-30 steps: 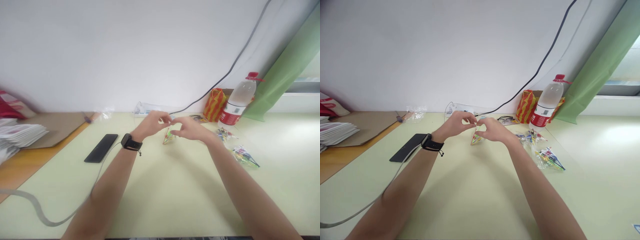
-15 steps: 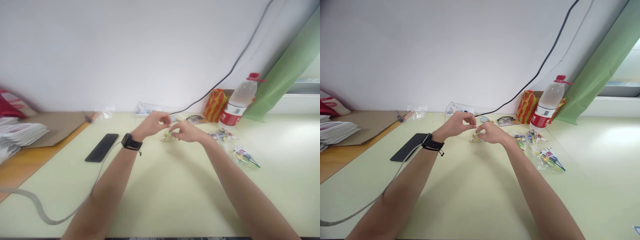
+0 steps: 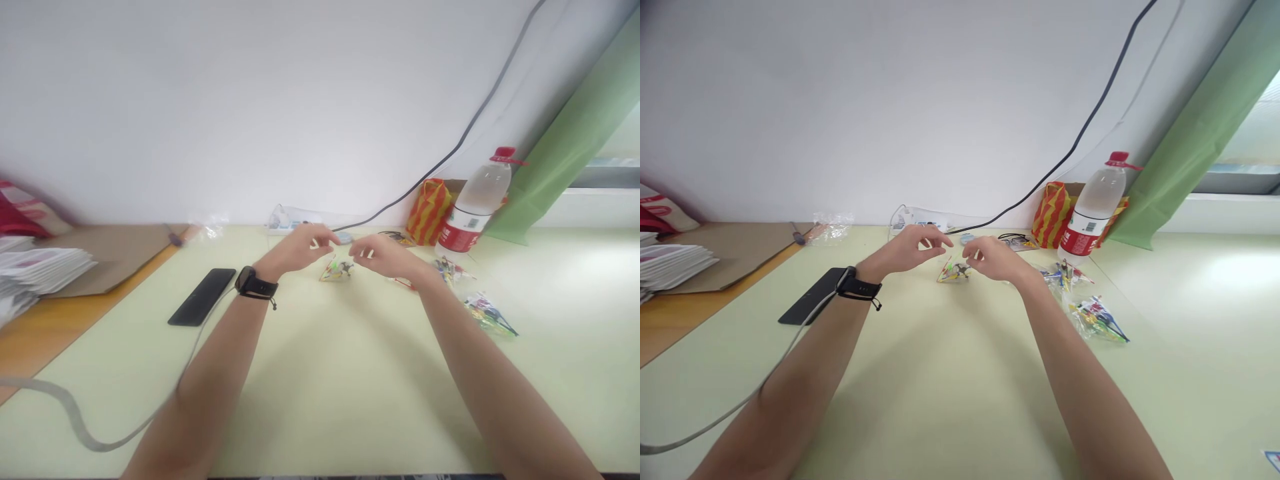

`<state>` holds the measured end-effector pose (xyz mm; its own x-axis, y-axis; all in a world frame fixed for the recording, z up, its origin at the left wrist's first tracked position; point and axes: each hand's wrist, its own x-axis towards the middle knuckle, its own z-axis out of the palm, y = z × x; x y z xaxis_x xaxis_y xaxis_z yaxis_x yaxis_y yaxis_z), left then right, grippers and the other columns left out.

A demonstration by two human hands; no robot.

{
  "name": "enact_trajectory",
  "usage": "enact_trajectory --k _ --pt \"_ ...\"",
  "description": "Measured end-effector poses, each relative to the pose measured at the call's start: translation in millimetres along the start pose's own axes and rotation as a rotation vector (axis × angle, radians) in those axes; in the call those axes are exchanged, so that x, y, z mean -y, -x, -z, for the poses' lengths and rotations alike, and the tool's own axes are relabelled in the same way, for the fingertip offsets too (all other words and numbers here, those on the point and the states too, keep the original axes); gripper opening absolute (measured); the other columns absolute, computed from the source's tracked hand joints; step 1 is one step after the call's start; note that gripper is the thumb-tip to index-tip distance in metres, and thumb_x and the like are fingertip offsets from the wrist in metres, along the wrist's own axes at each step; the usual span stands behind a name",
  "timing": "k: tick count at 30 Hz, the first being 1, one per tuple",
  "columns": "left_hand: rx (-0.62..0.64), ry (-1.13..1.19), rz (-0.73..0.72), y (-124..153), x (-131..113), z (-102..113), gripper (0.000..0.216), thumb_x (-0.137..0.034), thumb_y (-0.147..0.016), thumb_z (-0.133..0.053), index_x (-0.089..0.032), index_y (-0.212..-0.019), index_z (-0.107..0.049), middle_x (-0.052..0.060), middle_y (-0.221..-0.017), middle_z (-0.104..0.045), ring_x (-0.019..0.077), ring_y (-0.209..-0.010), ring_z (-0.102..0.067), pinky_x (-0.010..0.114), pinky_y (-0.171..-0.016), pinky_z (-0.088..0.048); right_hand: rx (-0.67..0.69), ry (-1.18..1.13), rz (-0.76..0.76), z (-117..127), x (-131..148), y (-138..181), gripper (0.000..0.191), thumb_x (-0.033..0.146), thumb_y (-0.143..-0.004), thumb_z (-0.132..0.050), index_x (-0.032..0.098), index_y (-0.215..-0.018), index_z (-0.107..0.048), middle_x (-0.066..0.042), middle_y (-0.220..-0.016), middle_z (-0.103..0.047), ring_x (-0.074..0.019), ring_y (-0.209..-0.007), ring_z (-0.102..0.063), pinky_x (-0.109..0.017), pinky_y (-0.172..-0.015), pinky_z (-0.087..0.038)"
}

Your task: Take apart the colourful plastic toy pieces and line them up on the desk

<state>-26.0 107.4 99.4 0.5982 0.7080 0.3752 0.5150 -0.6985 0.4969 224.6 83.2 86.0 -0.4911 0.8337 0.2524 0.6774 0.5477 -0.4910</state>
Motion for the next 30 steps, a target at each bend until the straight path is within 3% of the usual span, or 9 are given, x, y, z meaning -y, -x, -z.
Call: enact_trajectory --k 5,9,12,14,16,19,21,24,30 --pt "0.018 0.017 -0.020 -0.6 7.9 -6.0 0.019 -0.039 -0.083 -0.075 -0.024 -0.094 -0.077 0.004 -0.102 -0.076 0.0215 -0.098 -0.069 0.035 -0.090 -0.053 -0.046 -0.044 0.089 0.4 1.2 -0.1 0.015 0.019 -0.090 -0.061 0.021 -0.090 -0.076 -0.004 -0.096 -0.079 -0.0212 -0.093 -0.069 -0.032 -0.085 -0.050" --pt "0.020 0.226 0.034 -0.6 13.9 -9.6 0.022 -0.040 -0.083 -0.076 -0.019 -0.084 -0.074 0.006 -0.091 -0.077 0.0208 -0.089 -0.072 0.037 -0.089 -0.056 -0.037 -0.173 0.070 1.9 2.0 -0.9 0.014 0.023 -0.089 -0.062 0.020 -0.089 -0.075 -0.003 -0.087 -0.076 -0.0196 -0.083 -0.068 -0.033 -0.081 -0.052" --pt "-0.011 0.398 0.102 1.3 18.8 -12.0 0.028 -0.038 -0.080 -0.081 -0.017 -0.096 -0.071 0.007 -0.086 -0.076 0.0197 -0.083 -0.073 0.035 -0.084 -0.057 -0.057 -0.272 0.031 2.3 -0.6 -0.6 0.015 0.027 -0.086 -0.068 0.019 -0.094 -0.076 -0.005 -0.089 -0.075 -0.0202 -0.082 -0.067 -0.035 -0.083 -0.054" --pt "-0.074 0.532 0.147 3.0 24.0 -18.1 0.043 -0.036 -0.077 -0.084 -0.019 -0.113 -0.068 0.004 -0.086 -0.075 0.0190 -0.087 -0.073 0.035 -0.087 -0.057 -0.122 -0.359 -0.009 -2.4 -4.5 -0.5 0.032 0.029 -0.082 -0.073 0.021 -0.112 -0.074 -0.008 -0.109 -0.073 -0.0204 -0.087 -0.068 -0.037 -0.086 -0.056" --pt "-0.125 0.687 0.214 4.7 31.4 -30.0 0.055 -0.037 -0.076 -0.085 -0.021 -0.124 -0.064 0.003 -0.091 -0.074 0.0183 -0.091 -0.072 0.035 -0.088 -0.056 -0.210 -0.465 -0.072 -12.5 -11.0 -0.8 0.060 0.031 -0.078 -0.078 0.027 -0.136 -0.063 -0.010 -0.137 -0.061 -0.0194 -0.092 -0.069 -0.037 -0.087 -0.057" --pt "-0.031 0.869 0.389 7.0 44.1 -55.3 0.053 -0.041 -0.073 -0.087 -0.017 -0.117 -0.070 0.008 -0.100 -0.074 0.0174 -0.087 -0.071 0.031 -0.080 -0.056 -0.260 -0.604 -0.263 -33.7 -24.8 -1.9 0.086 0.034 -0.073 -0.084 0.031 -0.150 -0.046 -0.013 -0.151 -0.047 -0.0180 -0.095 -0.070 -0.036 -0.085 -0.058" --pt "0.018 0.898 0.446 7.9 50.2 -71.6 0.044 -0.042 -0.071 -0.089 -0.012 -0.099 -0.076 0.011 -0.096 -0.075 0.0169 -0.082 -0.069 0.028 -0.072 -0.053 -0.187 -0.689 -0.340 -46.8 -33.9 -3.2 0.072 0.037 -0.076 -0.082 0.023 -0.141 -0.055 -0.014 -0.135 -0.060 -0.0185 -0.094 -0.069 -0.035 -0.084 -0.058" --pt "0.015 0.945 0.458 7.5 51.5 -86.6 0.040 -0.041 -0.071 -0.089 -0.013 -0.096 -0.077 0.011 -0.098 -0.076 0.0172 -0.085 -0.070 0.028 -0.074 -0.052 -0.061 -0.799 -0.329 -58.8 -41.4 -5.9 0.046 0.037 -0.080 -0.079 0.017 -0.120 -0.070 -0.009 -0.103 -0.071 -0.0183 -0.091 -0.069 -0.033 -0.083 -0.056" --pt "-0.028 1.035 0.455 -0.6 33.4 -87.4 0.034 -0.029 -0.073 -0.086 -0.016 -0.099 -0.069 0.009 -0.095 -0.076 0.0178 -0.087 -0.072 0.030 -0.077 -0.053 -0.182 -0.829 -0.271 -51.1 -36.4 -11.3 0.039 0.034 -0.071 -0.084 0.014 -0.103 -0.076 -0.007 -0.090 -0.075 -0.0187 -0.084 -0.070 -0.034 -0.083 -0.055"
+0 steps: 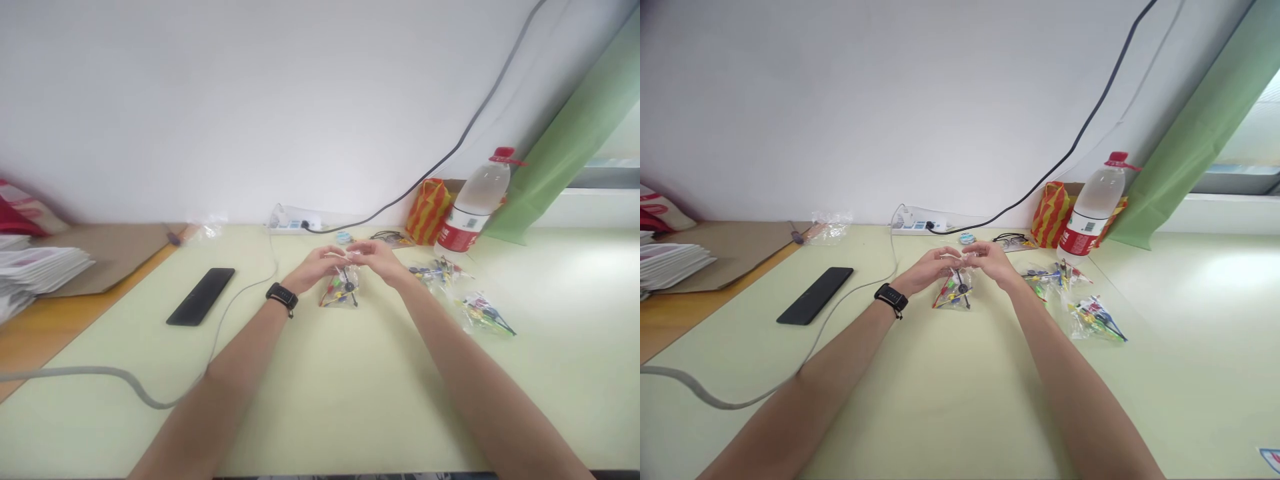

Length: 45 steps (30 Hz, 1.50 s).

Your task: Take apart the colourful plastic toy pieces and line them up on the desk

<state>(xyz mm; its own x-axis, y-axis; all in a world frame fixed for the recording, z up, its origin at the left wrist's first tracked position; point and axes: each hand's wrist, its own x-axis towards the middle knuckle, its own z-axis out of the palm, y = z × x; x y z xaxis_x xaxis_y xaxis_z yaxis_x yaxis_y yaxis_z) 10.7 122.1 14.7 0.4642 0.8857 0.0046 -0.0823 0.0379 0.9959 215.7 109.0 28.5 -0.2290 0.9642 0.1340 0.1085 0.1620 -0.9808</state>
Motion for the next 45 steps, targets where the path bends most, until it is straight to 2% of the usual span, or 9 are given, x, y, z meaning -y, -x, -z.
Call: enact_trajectory --k 5,9,15,19,25,30,33,36,45 --pt "-0.165 -0.110 -0.057 6.7 -7.7 -15.9 0.005 -0.017 -0.074 -0.066 -0.014 -0.077 -0.069 0.007 -0.079 -0.073 0.0172 -0.076 -0.071 0.029 -0.072 -0.055 -0.016 0.067 0.066 4.8 15.5 10.6 0.035 0.038 -0.071 -0.084 0.014 -0.095 -0.078 -0.007 -0.086 -0.075 -0.0183 -0.077 -0.067 -0.035 -0.078 -0.054" --pt "-0.222 -0.173 -0.055 29.5 -5.4 -22.1 0.006 -0.011 -0.068 -0.061 -0.016 -0.066 -0.065 0.003 -0.065 -0.069 0.0164 -0.064 -0.068 0.028 -0.063 -0.053 -0.002 0.017 0.066 3.0 20.7 37.0 0.034 0.040 -0.070 -0.085 0.016 -0.093 -0.077 -0.005 -0.084 -0.074 -0.0176 -0.075 -0.067 -0.035 -0.076 -0.054" --pt "-0.278 -0.115 -0.013 71.1 4.9 -19.9 0.013 -0.009 -0.064 -0.060 -0.017 -0.073 -0.065 0.001 -0.063 -0.067 0.0160 -0.060 -0.066 0.029 -0.064 -0.056 -0.102 -0.023 0.036 -1.6 22.7 78.3 0.032 0.045 -0.073 -0.084 0.020 -0.092 -0.075 -0.005 -0.085 -0.073 -0.0170 -0.072 -0.062 -0.034 -0.070 -0.052" --pt "-0.112 0.057 -0.018 85.3 10.1 -24.4 0.022 -0.020 -0.076 -0.067 -0.018 -0.097 -0.072 0.006 -0.092 -0.073 0.0198 -0.087 -0.071 0.031 -0.076 -0.057 -0.096 -0.035 0.044 -4.3 16.4 91.5 0.033 0.049 -0.076 -0.082 0.021 -0.093 -0.074 -0.005 -0.086 -0.073 -0.0180 -0.071 -0.062 -0.037 -0.073 -0.054" --pt "0.000 -0.061 -0.060 92.1 13.3 -42.1 0.033 -0.046 -0.084 -0.078 -0.019 -0.104 -0.074 0.009 -0.101 -0.074 0.0226 -0.090 -0.071 0.035 -0.083 -0.056 -0.202 -0.033 0.031 -6.4 9.8 97.3 0.036 0.053 -0.076 -0.081 0.023 -0.094 -0.073 -0.005 -0.088 -0.071 -0.0195 -0.074 -0.062 -0.038 -0.073 -0.055" --pt "-0.044 -0.119 -0.091 93.8 9.1 -47.1 0.020 -0.036 -0.078 -0.083 -0.020 -0.086 -0.074 0.006 -0.087 -0.074 0.0215 -0.083 -0.071 0.035 -0.083 -0.056 -0.086 -0.030 -0.014 -13.2 14.7 103.4 0.044 0.053 -0.077 -0.079 0.025 -0.109 -0.070 -0.003 -0.087 -0.067 -0.0199 -0.077 -0.062 -0.035 -0.072 -0.053" --pt "-0.081 -0.092 -0.109 94.5 5.2 -46.7 0.011 -0.027 -0.077 -0.080 -0.020 -0.080 -0.072 0.003 -0.077 -0.071 0.0188 -0.075 -0.069 0.032 -0.075 -0.055 0.001 -0.060 -0.068 -19.9 12.5 105.4 0.040 0.055 -0.075 -0.081 0.022 -0.095 -0.071 -0.003 -0.084 -0.066 -0.0197 -0.078 -0.061 -0.034 -0.072 -0.051" --pt "-0.146 -0.110 -0.136 94.1 4.0 -45.7 0.004 -0.017 -0.075 -0.072 -0.019 -0.074 -0.069 0.001 -0.073 -0.069 0.0168 -0.072 -0.067 0.029 -0.072 -0.054 -0.035 -0.111 -0.060 -26.1 8.2 105.3 0.036 0.052 -0.072 -0.083 0.021 -0.080 -0.068 -0.001 -0.078 -0.064 -0.0175 -0.073 -0.058 -0.032 -0.071 -0.048" --pt "-0.308 -0.067 -0.130 91.2 6.1 -34.5 0.011 -0.011 -0.065 -0.064 -0.019 -0.073 -0.064 -0.003 -0.062 -0.062 0.0133 -0.059 -0.060 0.025 -0.059 -0.047 -0.123 -0.103 -0.029 -33.7 12.0 106.6 0.035 0.051 -0.072 -0.084 0.021 -0.078 -0.068 0.000 -0.073 -0.063 -0.0164 -0.069 -0.055 -0.031 -0.066 -0.043"
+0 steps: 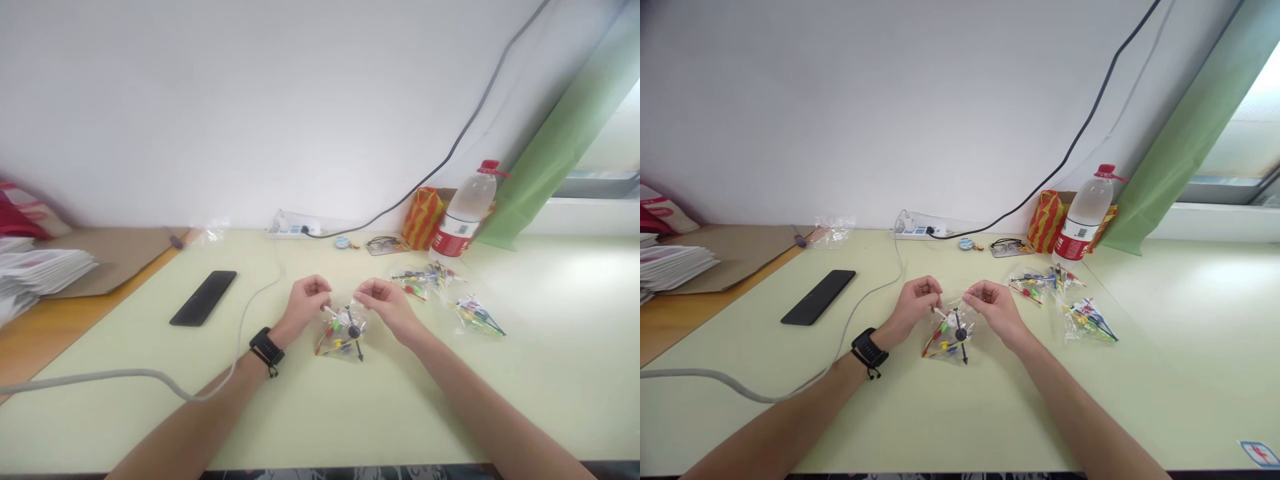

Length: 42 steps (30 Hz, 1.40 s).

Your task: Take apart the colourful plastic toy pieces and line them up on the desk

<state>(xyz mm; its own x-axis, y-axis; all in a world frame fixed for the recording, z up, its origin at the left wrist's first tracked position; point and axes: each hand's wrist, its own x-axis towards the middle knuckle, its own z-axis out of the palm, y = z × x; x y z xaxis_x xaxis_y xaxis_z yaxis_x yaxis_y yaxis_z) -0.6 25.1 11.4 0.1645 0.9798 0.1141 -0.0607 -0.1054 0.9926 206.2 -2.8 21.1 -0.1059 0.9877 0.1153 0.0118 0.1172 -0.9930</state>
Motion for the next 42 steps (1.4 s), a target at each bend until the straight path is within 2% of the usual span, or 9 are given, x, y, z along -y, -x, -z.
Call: enact_trajectory --k 5,10,14,19,23,28,33,37,42 --pt "0.172 0.043 0.005 1.9 -0.8 -1.8 0.016 -0.029 -0.078 -0.078 -0.017 -0.087 -0.072 0.002 -0.082 -0.071 0.0160 -0.075 -0.066 0.028 -0.073 -0.053 0.018 0.053 0.022 5.2 2.9 -0.4 0.036 0.054 -0.075 -0.081 0.021 -0.082 -0.069 0.001 -0.069 -0.061 -0.0151 -0.065 -0.052 -0.030 -0.063 -0.043" --pt "0.130 -0.033 -0.031 0.1 1.6 0.6 0.026 -0.039 -0.081 -0.082 -0.015 -0.083 -0.073 0.006 -0.080 -0.074 0.0168 -0.075 -0.067 0.029 -0.076 -0.053 0.096 0.006 0.015 15.0 -4.1 -4.8 0.036 0.053 -0.076 -0.083 0.020 -0.084 -0.069 -0.002 -0.077 -0.068 -0.0167 -0.072 -0.060 -0.033 -0.071 -0.050" --pt "0.129 -0.009 -0.008 -6.2 4.4 12.2 0.028 -0.039 -0.079 -0.085 -0.014 -0.085 -0.074 0.007 -0.083 -0.076 0.0188 -0.080 -0.072 0.031 -0.082 -0.055 0.100 -0.038 0.005 21.1 -10.9 -9.3 0.033 0.049 -0.079 -0.082 0.020 -0.085 -0.068 -0.002 -0.073 -0.069 -0.0172 -0.071 -0.062 -0.034 -0.071 -0.051" --pt "0.127 -0.008 -0.008 -11.0 3.1 19.1 0.032 -0.038 -0.079 -0.085 -0.016 -0.102 -0.077 0.004 -0.082 -0.076 0.0185 -0.080 -0.073 0.030 -0.082 -0.056 0.082 -0.053 0.024 18.6 -9.2 -7.7 0.030 0.046 -0.079 -0.082 0.020 -0.084 -0.068 -0.003 -0.077 -0.070 -0.0178 -0.073 -0.063 -0.035 -0.072 -0.051" --pt "0.167 -0.011 -0.019 -11.7 -3.9 21.7 0.029 -0.035 -0.077 -0.087 -0.015 -0.097 -0.079 0.008 -0.094 -0.078 0.0199 -0.086 -0.074 0.032 -0.085 -0.056 0.094 -0.096 0.029 18.1 -8.1 -6.2 0.025 0.042 -0.078 -0.083 0.021 -0.085 -0.069 -0.001 -0.075 -0.067 -0.0167 -0.072 -0.060 -0.033 -0.071 -0.049" --pt "0.185 -0.089 -0.017 -11.4 -8.6 27.6 0.018 -0.030 -0.082 -0.080 -0.016 -0.093 -0.083 0.009 -0.093 -0.079 0.0208 -0.088 -0.072 0.032 -0.087 -0.055 0.097 -0.234 -0.069 19.4 -14.5 -8.7 0.013 0.033 -0.077 -0.080 0.021 -0.081 -0.075 -0.001 -0.077 -0.064 -0.0149 -0.072 -0.055 -0.030 -0.069 -0.045" --pt "0.238 0.035 -0.072 -11.5 -4.4 27.0 0.018 -0.029 -0.088 -0.071 -0.014 -0.089 -0.082 0.009 -0.088 -0.076 0.0189 -0.086 -0.068 0.032 -0.085 -0.054 0.050 -0.322 -0.080 17.7 -16.2 -10.6 0.012 0.031 -0.077 -0.075 0.019 -0.075 -0.076 -0.003 -0.077 -0.063 -0.0158 -0.075 -0.056 -0.030 -0.071 -0.045" --pt "0.137 0.035 -0.043 -11.1 1.5 19.7 0.022 -0.036 -0.085 -0.080 -0.017 -0.094 -0.076 0.003 -0.077 -0.072 0.0152 -0.074 -0.067 0.030 -0.077 -0.054 0.045 -0.194 -0.002 16.0 -12.8 -8.7 0.023 0.040 -0.083 -0.074 0.018 -0.074 -0.072 -0.003 -0.075 -0.064 -0.0159 -0.071 -0.056 -0.032 -0.071 -0.045" --pt "0.179 -0.014 0.053 -8.7 3.5 14.9 0.035 -0.039 -0.081 -0.085 -0.016 -0.105 -0.076 0.008 -0.090 -0.078 0.0186 -0.082 -0.073 0.031 -0.081 -0.057 0.035 -0.050 0.080 11.6 -10.8 -5.0 0.030 0.042 -0.077 -0.084 0.022 -0.083 -0.064 0.002 -0.071 -0.062 -0.0153 -0.068 -0.056 -0.030 -0.067 -0.045"
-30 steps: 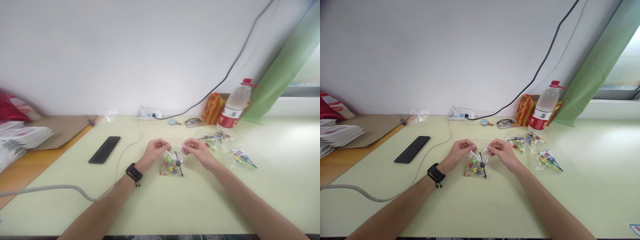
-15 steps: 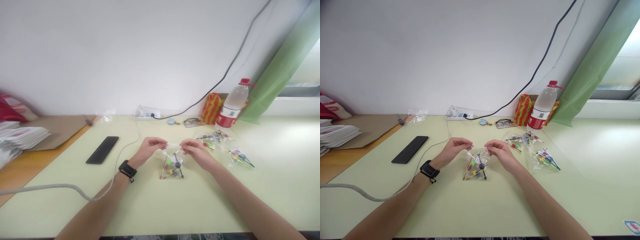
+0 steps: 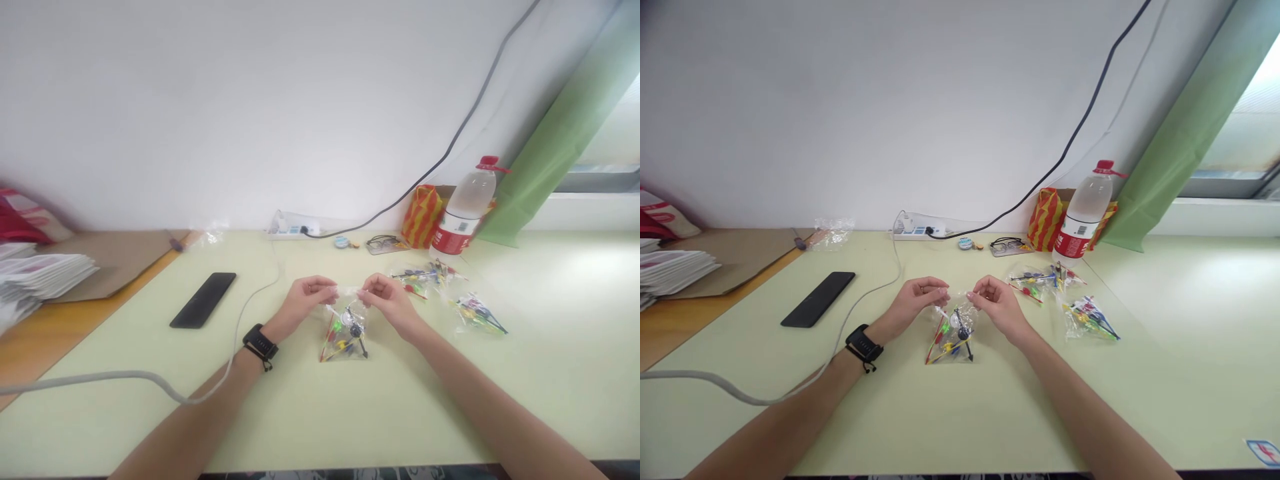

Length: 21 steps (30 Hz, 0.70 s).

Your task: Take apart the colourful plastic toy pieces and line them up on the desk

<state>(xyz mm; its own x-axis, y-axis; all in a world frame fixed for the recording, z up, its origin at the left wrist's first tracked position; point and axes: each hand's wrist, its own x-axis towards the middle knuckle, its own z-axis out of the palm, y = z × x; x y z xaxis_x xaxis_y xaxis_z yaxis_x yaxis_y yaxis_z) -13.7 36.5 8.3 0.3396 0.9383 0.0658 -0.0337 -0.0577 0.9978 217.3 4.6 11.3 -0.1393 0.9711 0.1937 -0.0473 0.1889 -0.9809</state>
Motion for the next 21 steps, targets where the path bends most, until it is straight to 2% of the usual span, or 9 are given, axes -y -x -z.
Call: enact_trajectory --k 4,10,16,21 --pt "-0.026 -0.009 -0.009 1.3 0.6 0.2 0.037 -0.036 -0.074 -0.089 -0.015 -0.102 -0.077 0.009 -0.093 -0.078 0.0186 -0.084 -0.073 0.030 -0.082 -0.058 -0.003 -0.009 -0.016 -3.6 -2.4 0.4 0.038 0.047 -0.080 -0.082 0.025 -0.105 -0.064 0.003 -0.073 -0.062 -0.0161 -0.069 -0.059 -0.032 -0.069 -0.048" --pt "-0.033 -0.033 -0.024 0.6 0.9 -1.6 0.036 -0.036 -0.074 -0.089 -0.015 -0.101 -0.079 0.008 -0.092 -0.078 0.0182 -0.082 -0.072 0.030 -0.080 -0.058 -0.073 0.032 -0.001 -6.2 -8.5 -1.4 0.034 0.051 -0.079 -0.081 0.021 -0.090 -0.070 -0.001 -0.071 -0.065 -0.0172 -0.068 -0.059 -0.032 -0.065 -0.048" --pt "-0.041 -0.086 -0.069 -1.1 -1.0 -0.4 0.029 -0.037 -0.075 -0.088 -0.015 -0.091 -0.080 0.006 -0.081 -0.076 0.0148 -0.071 -0.068 0.026 -0.070 -0.055 -0.072 -0.012 -0.019 -5.9 -6.0 -1.0 0.031 0.050 -0.079 -0.081 0.022 -0.088 -0.072 -0.001 -0.069 -0.065 -0.0170 -0.066 -0.057 -0.032 -0.063 -0.047" --pt "-0.037 -0.064 -0.069 -1.9 -2.3 3.6 0.029 -0.037 -0.075 -0.088 -0.016 -0.093 -0.081 0.007 -0.085 -0.078 0.0162 -0.073 -0.069 0.028 -0.072 -0.055 -0.070 -0.059 -0.044 -4.0 -4.0 -1.0 0.028 0.046 -0.077 -0.082 0.022 -0.088 -0.075 0.000 -0.066 -0.064 -0.0161 -0.064 -0.055 -0.032 -0.063 -0.045"
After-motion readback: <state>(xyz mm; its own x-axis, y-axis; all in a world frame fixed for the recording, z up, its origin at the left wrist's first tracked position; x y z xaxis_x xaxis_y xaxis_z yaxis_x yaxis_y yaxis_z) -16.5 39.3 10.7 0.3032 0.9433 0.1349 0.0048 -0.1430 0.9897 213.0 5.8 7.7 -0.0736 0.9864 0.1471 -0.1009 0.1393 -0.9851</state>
